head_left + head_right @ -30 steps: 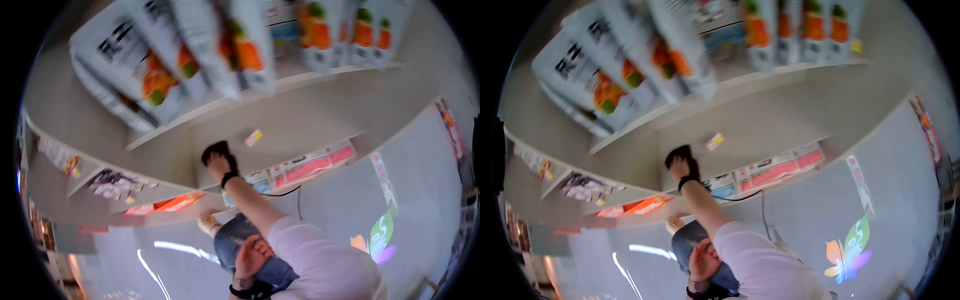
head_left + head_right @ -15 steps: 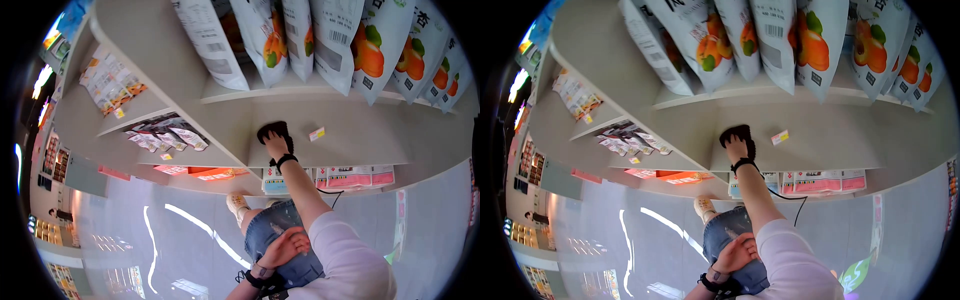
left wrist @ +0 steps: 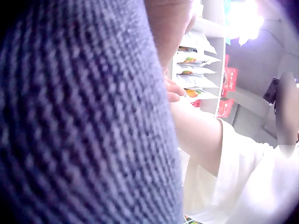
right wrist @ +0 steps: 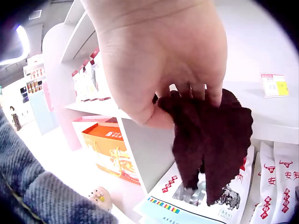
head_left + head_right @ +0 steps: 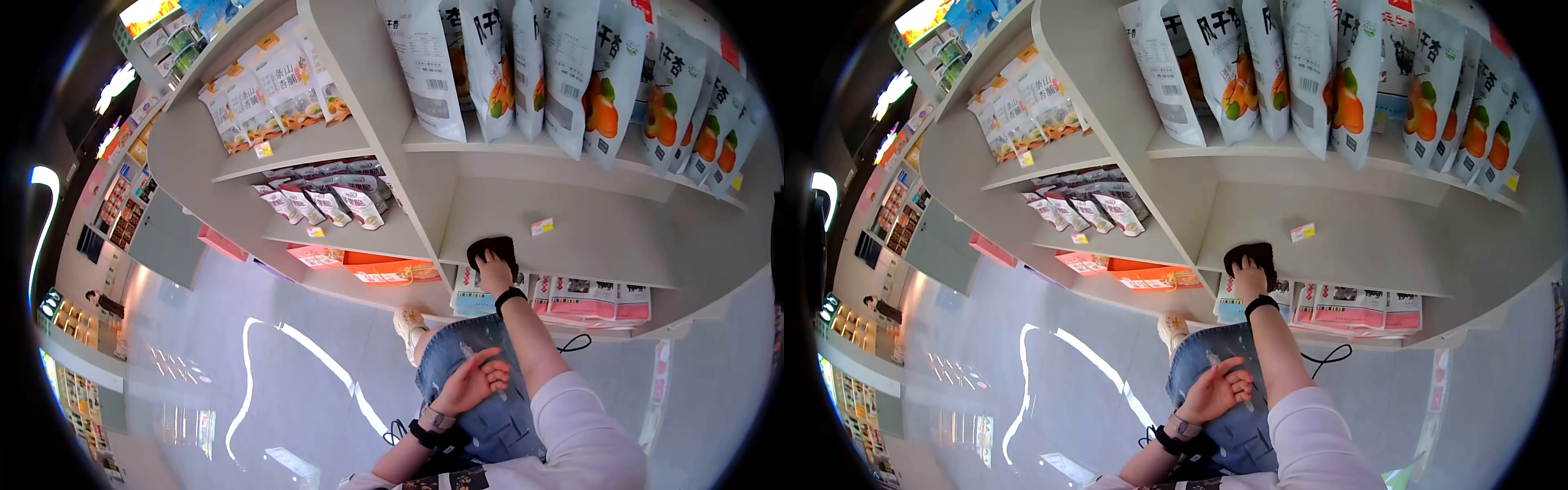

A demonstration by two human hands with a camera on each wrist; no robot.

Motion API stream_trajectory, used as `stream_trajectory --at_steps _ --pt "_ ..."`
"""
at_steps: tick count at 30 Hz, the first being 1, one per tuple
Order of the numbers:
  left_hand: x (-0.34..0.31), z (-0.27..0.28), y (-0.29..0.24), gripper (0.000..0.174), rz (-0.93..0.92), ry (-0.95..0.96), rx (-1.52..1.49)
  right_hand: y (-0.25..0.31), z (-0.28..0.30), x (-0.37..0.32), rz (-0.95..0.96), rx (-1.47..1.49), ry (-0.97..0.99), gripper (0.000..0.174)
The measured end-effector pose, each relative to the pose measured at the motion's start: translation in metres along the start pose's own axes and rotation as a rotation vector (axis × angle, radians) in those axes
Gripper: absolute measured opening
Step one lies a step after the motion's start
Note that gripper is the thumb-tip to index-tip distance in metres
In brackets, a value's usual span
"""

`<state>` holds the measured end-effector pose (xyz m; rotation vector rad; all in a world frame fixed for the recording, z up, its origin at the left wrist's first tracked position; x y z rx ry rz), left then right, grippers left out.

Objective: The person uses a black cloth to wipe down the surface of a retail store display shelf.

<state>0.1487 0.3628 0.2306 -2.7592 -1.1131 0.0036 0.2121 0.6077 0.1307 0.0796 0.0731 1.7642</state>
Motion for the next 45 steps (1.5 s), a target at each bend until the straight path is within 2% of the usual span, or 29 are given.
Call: stream_trajectory --at_steps 5,10,17,20,24,30,34,38,43,45 --pt "0.0 0.0 -0.001 0.046 -0.002 -0.008 -0.023 0.009 0.007 0.001 -0.043 -0.053 0.079 0.057" --pt "0.003 0.004 0.001 0.047 0.027 -0.021 -0.043 0.007 0.0 0.017 -0.004 -0.056 0.037 0.061" --pt "0.012 0.001 -0.003 0.049 0.064 0.028 -0.091 0.008 -0.002 0.071 -0.036 -0.092 0.027 0.045" --pt "0.016 0.002 -0.003 0.049 0.099 0.023 -0.109 0.003 -0.006 0.097 -0.014 -0.094 0.06 0.044" --pt "0.022 0.004 -0.002 0.047 0.133 -0.084 -0.141 -0.001 -0.003 0.132 -0.027 -0.112 0.089 0.044" --pt "0.024 0.006 -0.003 0.048 0.153 -0.048 -0.172 -0.002 -0.003 0.162 -0.049 -0.14 0.137 0.043" --pt "0.026 0.005 -0.003 0.049 0.149 -0.048 -0.16 -0.004 0.004 0.163 -0.042 -0.107 0.11 0.049" --pt "0.026 0.005 -0.004 0.05 0.15 -0.095 -0.136 -0.005 0.002 0.156 -0.036 -0.086 0.077 0.047" --pt "0.024 0.001 -0.006 0.051 0.116 -0.062 -0.076 -0.003 0.004 0.116 -0.025 -0.106 0.123 0.046" --pt "0.021 0.002 -0.004 0.051 0.107 -0.04 -0.059 -0.003 0.0 0.098 -0.03 -0.074 -0.004 0.04"
Point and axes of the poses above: each hand's wrist, its own x-axis towards the middle knuckle, its own z-axis out of the back of the hand, y = z × x, the point moved 7 cm from there along x, towards the middle knuckle, and after that the axes turned 8 degrees about -x, right-handed, at the moved point
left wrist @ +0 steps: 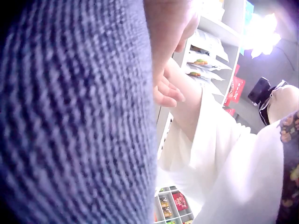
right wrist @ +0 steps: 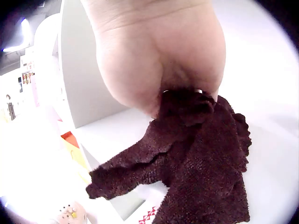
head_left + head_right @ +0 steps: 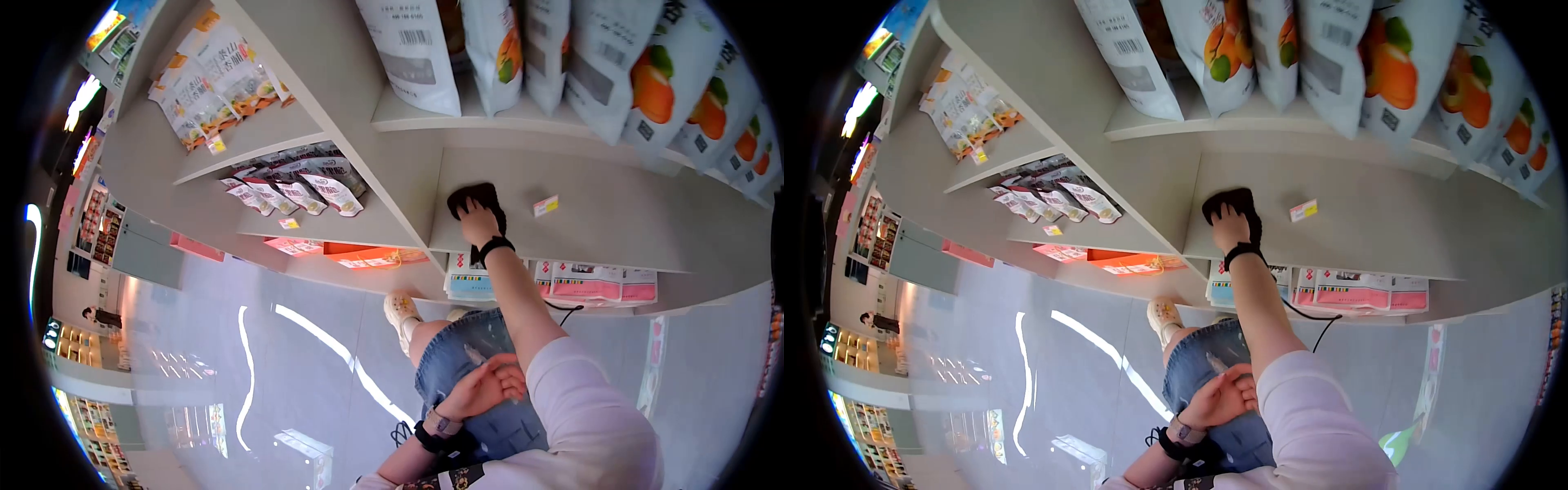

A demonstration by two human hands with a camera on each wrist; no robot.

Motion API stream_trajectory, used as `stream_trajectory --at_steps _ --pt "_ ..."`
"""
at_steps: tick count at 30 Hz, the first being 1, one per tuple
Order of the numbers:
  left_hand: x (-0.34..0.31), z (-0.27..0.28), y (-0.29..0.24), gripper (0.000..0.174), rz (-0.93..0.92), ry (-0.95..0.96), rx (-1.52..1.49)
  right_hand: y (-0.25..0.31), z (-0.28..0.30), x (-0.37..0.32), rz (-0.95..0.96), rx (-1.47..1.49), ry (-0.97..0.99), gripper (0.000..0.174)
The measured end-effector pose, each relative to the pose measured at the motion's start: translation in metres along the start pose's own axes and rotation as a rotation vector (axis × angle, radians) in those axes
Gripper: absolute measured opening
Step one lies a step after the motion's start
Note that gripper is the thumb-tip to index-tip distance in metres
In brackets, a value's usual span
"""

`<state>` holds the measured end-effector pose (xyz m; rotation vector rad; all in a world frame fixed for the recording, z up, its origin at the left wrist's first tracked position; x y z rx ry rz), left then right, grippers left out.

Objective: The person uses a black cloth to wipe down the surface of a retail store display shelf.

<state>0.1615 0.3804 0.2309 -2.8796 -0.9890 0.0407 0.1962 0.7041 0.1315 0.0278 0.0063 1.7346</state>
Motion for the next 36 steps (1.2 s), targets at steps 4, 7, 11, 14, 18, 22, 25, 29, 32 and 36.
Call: stream_trajectory --at_steps 4,7,11,14,18,22,25,29,32,36 --pt "-0.001 -0.004 0.004 0.05 -0.033 0.044 0.04 -0.002 -0.003 -0.036 0.027 0.034 -0.022 0.035" --pt "-0.006 -0.001 0.006 0.049 -0.057 0.059 0.08 -0.002 -0.002 -0.064 0.027 0.05 -0.037 0.031" --pt "-0.012 -0.001 0.004 0.048 -0.099 0.044 0.064 -0.002 -0.006 -0.088 0.033 0.072 -0.042 0.028" --pt "-0.014 0.0 0.005 0.048 -0.11 0.053 0.039 -0.001 0.002 -0.1 0.06 0.067 0.011 0.027" --pt "-0.013 -0.002 0.005 0.047 -0.107 0.058 0.03 0.002 0.009 -0.098 0.039 0.057 -0.02 0.027" --pt "-0.012 0.002 0.007 0.047 -0.093 0.047 0.023 0.008 0.015 -0.088 0.019 0.079 -0.016 0.046" --pt "-0.011 0.006 0.004 0.047 -0.101 0.014 0.0 0.015 0.005 -0.073 0.017 0.085 0.002 0.055" --pt "-0.009 0.002 0.003 0.045 -0.066 0.031 -0.023 0.021 0.002 -0.046 -0.021 0.1 0.026 0.05" --pt "-0.005 0.004 0.005 0.04 -0.008 0.058 -0.07 0.022 -0.007 -0.011 -0.057 0.086 0.076 0.047" --pt "-0.001 0.003 0.003 0.039 0.008 0.014 -0.127 0.019 0.001 0.033 -0.041 0.133 0.148 0.056"
Point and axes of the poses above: each hand's wrist, its own x-axis towards the middle knuckle, its own z-axis out of the back of the hand, y = z × x, the point moved 7 cm from there along x, towards the middle knuckle, and after that the axes turned 8 degrees about -x, right-handed, at the moved point
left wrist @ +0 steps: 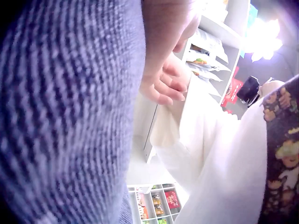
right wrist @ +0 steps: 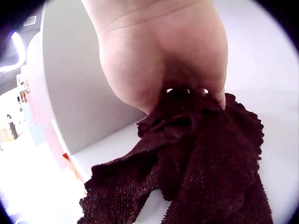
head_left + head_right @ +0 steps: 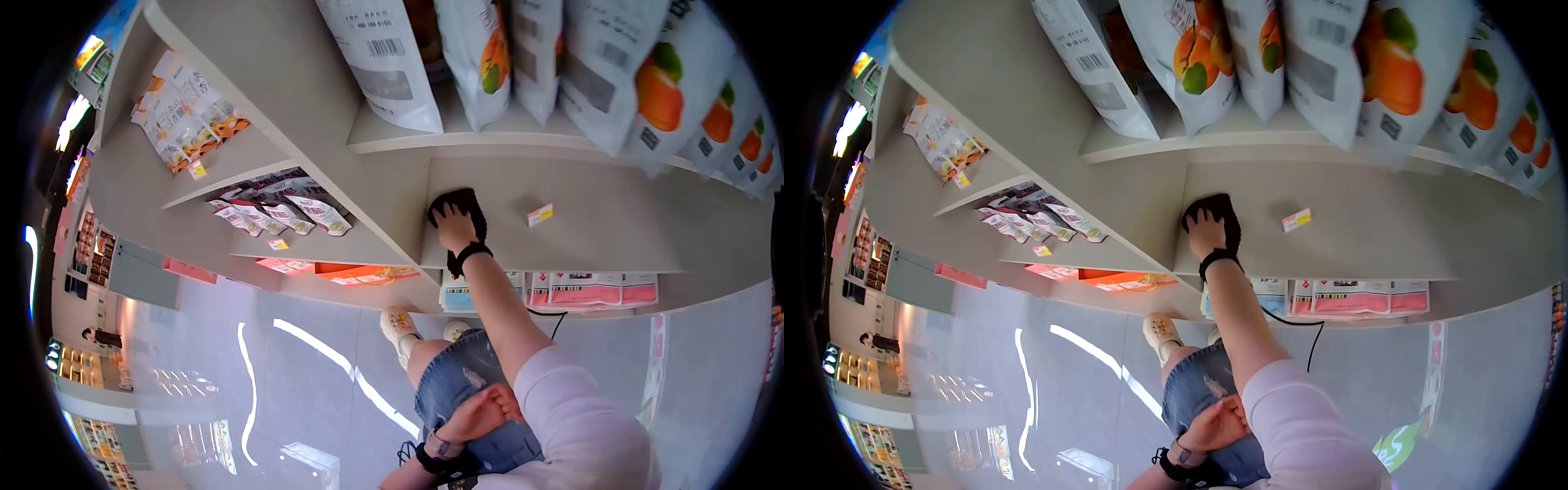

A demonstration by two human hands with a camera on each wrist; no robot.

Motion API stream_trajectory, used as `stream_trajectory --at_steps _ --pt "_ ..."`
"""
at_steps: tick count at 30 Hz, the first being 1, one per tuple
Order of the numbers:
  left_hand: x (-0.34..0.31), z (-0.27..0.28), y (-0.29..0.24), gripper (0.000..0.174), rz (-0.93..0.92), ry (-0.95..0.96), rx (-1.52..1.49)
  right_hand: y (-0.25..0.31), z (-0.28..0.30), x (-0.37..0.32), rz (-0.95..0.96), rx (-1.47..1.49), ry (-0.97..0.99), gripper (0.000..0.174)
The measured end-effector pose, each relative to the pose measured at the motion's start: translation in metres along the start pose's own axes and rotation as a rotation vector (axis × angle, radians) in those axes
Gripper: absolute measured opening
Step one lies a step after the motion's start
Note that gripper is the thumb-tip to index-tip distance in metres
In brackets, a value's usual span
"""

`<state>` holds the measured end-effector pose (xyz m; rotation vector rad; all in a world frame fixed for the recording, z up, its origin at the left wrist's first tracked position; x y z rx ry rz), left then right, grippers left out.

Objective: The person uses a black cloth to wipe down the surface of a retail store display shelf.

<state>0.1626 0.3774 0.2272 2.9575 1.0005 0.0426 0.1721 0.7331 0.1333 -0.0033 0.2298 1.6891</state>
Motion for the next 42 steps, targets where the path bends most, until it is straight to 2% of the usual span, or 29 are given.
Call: stream_trajectory --at_steps 2,4,6,13,16,17,20,24,26,30,33,34,36,37,40,42 --pt "0.001 0.003 -0.002 0.04 0.012 -0.054 -0.01 -0.004 0.015 0.018 0.017 0.018 -0.021 0.043" --pt "0.006 -0.003 -0.007 0.039 0.043 -0.068 0.047 -0.008 0.018 0.036 0.031 0.049 -0.055 0.039" --pt "0.01 -0.006 -0.01 0.038 0.05 -0.012 0.077 -0.01 0.018 0.048 0.034 0.033 -0.082 0.039" --pt "0.012 -0.008 -0.017 0.039 0.04 -0.033 0.087 -0.013 0.019 0.072 -0.009 -0.006 -0.143 0.039" --pt "0.009 -0.006 -0.015 0.039 0.028 -0.039 0.084 -0.02 0.018 0.071 0.016 0.139 -0.141 0.038" --pt "0.008 -0.005 -0.015 0.038 0.026 -0.048 0.088 -0.021 0.018 0.067 0.028 0.177 -0.165 0.033" --pt "0.007 -0.002 -0.015 0.038 0.003 -0.054 0.06 -0.016 0.022 0.043 0.036 0.166 -0.097 0.034" --pt "0.007 0.005 -0.009 0.037 -0.012 -0.086 0.024 -0.008 0.021 0.008 0.05 0.135 -0.173 0.031" --pt "0.008 0.003 -0.007 0.037 -0.02 -0.031 0.021 -0.005 0.021 -0.012 0.083 0.146 -0.169 0.03" --pt "0.003 -0.002 -0.003 0.037 -0.049 0.003 0.106 -0.003 0.012 -0.056 0.091 0.157 -0.167 0.037" --pt "-0.005 -0.001 0.001 0.037 -0.051 0.022 0.143 -0.004 0.004 -0.087 0.134 0.103 -0.299 0.034" --pt "-0.008 -0.001 0.002 0.036 -0.06 -0.017 0.157 -0.005 0.004 -0.1 0.153 0.094 -0.379 0.033" --pt "-0.009 -0.008 -0.001 0.036 -0.08 -0.086 0.184 -0.012 0.0 -0.117 0.158 0.101 -0.418 0.031" --pt "-0.005 -0.026 0.0 0.033 -0.037 -0.122 0.314 -0.015 -0.002 -0.121 0.165 0.073 -0.399 0.026" --pt "0.008 -0.102 -0.01 0.03 0.123 -0.183 1.075 -0.024 0.0 -0.134 0.218 0.065 -0.48 0.015" --pt "0.029 -0.138 -0.037 0.024 -0.032 -0.157 1.62 -0.033 -0.011 -0.123 0.211 0.063 -0.326 0.021"
Point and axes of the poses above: each hand's wrist, its own x-axis towards the middle knuckle, its own z-axis out of the back of the hand, y = z × x, the point moved 7 cm from there along x, towards the middle knuckle, and after that the axes turned 8 degrees about -x, right-handed, at the moved point
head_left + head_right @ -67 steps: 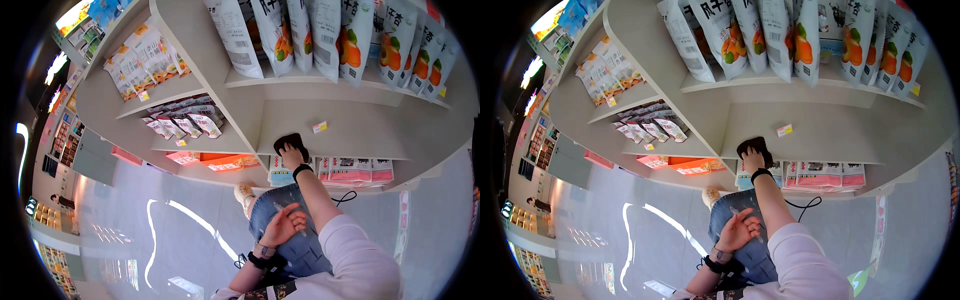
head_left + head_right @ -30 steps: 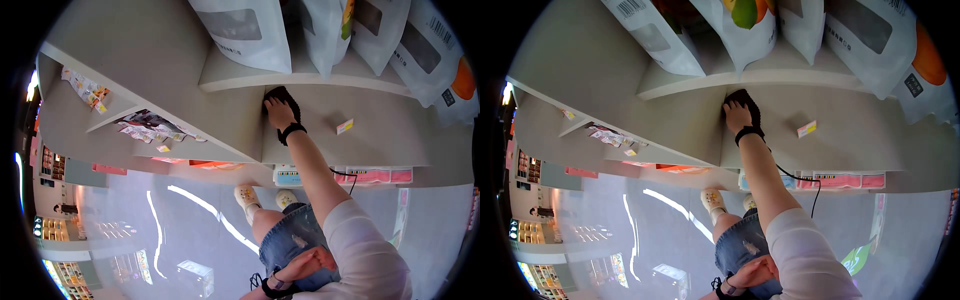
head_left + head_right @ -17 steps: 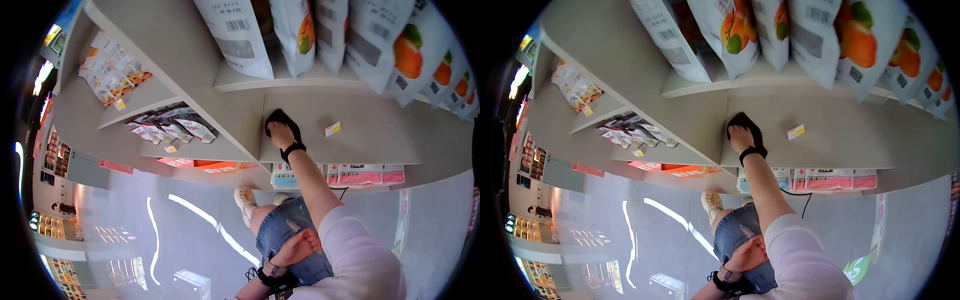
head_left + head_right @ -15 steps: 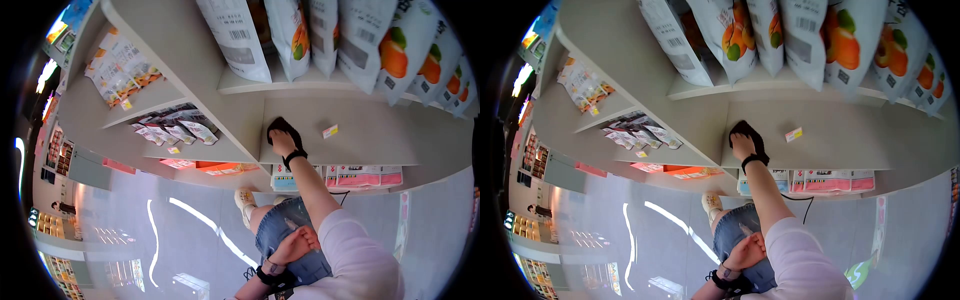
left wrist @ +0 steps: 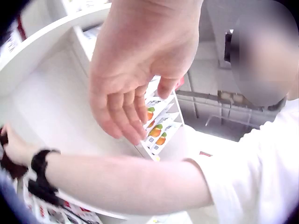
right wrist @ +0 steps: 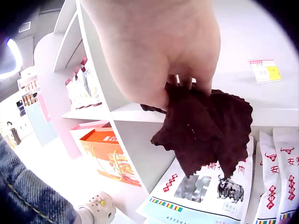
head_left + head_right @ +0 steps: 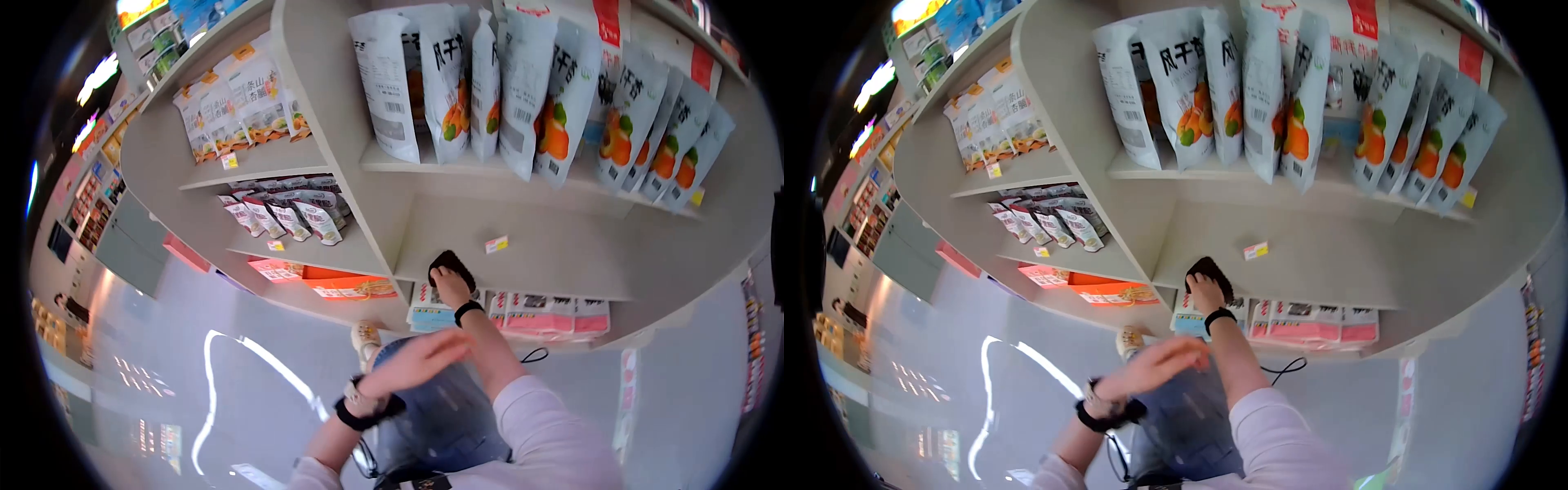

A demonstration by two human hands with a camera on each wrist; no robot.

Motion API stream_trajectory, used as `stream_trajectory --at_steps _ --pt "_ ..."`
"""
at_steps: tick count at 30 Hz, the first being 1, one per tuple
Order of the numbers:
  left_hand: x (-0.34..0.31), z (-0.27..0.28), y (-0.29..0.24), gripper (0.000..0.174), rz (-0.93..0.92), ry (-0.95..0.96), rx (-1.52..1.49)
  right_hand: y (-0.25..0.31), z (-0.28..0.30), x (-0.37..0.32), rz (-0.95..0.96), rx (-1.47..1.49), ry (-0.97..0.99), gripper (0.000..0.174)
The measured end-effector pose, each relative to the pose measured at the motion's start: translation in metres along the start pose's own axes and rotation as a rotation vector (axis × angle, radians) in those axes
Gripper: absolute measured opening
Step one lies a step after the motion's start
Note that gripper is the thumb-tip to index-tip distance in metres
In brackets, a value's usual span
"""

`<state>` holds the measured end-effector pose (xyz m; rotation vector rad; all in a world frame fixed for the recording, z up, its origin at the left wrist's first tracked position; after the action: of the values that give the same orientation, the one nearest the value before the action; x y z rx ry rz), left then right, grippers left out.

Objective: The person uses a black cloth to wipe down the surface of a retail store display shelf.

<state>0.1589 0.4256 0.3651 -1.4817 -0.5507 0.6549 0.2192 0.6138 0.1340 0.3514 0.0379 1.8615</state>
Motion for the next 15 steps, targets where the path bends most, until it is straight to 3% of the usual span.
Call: stream_trajectory --at_steps 2,4,6,8,9,11,13,14,15 --pt "0.036 0.031 -0.035 0.021 -0.232 -0.243 0.46 -0.003 0.015 -0.002 -0.059 0.132 -0.01 0.029" --pt "0.083 0.073 -0.024 0.019 -0.245 -0.488 0.478 0.0 0.042 -0.005 -0.093 0.6 -0.047 0.042" --pt "0.113 0.094 0.001 0.019 -0.21 -0.637 0.731 -0.029 -0.028 0.009 -0.111 0.104 -0.095 0.053" --pt "0.139 0.107 0.025 0.02 -0.151 -0.77 0.799 -0.03 0.002 0.004 -0.175 0.339 -0.11 0.055" --pt "0.146 0.109 0.043 0.021 -0.11 -0.811 0.747 -0.035 -0.01 0.005 -0.147 0.126 -0.211 0.058" --pt "0.164 0.118 0.08 0.022 -0.011 -0.824 0.688 -0.044 -0.015 0.022 -0.095 0.465 -0.334 0.055" --pt "0.184 0.119 0.126 0.023 0.119 -0.752 0.634 -0.021 0.031 0.015 -0.105 1.544 -0.267 0.043" --pt "0.19 0.119 0.132 0.024 0.057 -0.802 0.796 -0.016 0.036 0.019 -0.152 2.079 -0.204 0.037" --pt "0.195 0.118 0.14 0.025 0.002 -0.847 0.956 -0.011 0.044 0.033 0.159 2.178 -0.108 0.043"
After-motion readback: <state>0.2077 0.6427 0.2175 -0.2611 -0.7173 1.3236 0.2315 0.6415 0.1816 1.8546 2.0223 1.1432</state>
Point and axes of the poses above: each hand's wrist, its own x-axis towards the middle knuckle, its own z-axis out of the back of the hand, y = z × x, the point moved 7 cm from there along x, towards the middle knuckle, and after that the axes turned 8 degrees about -x, right-handed, at the moved point
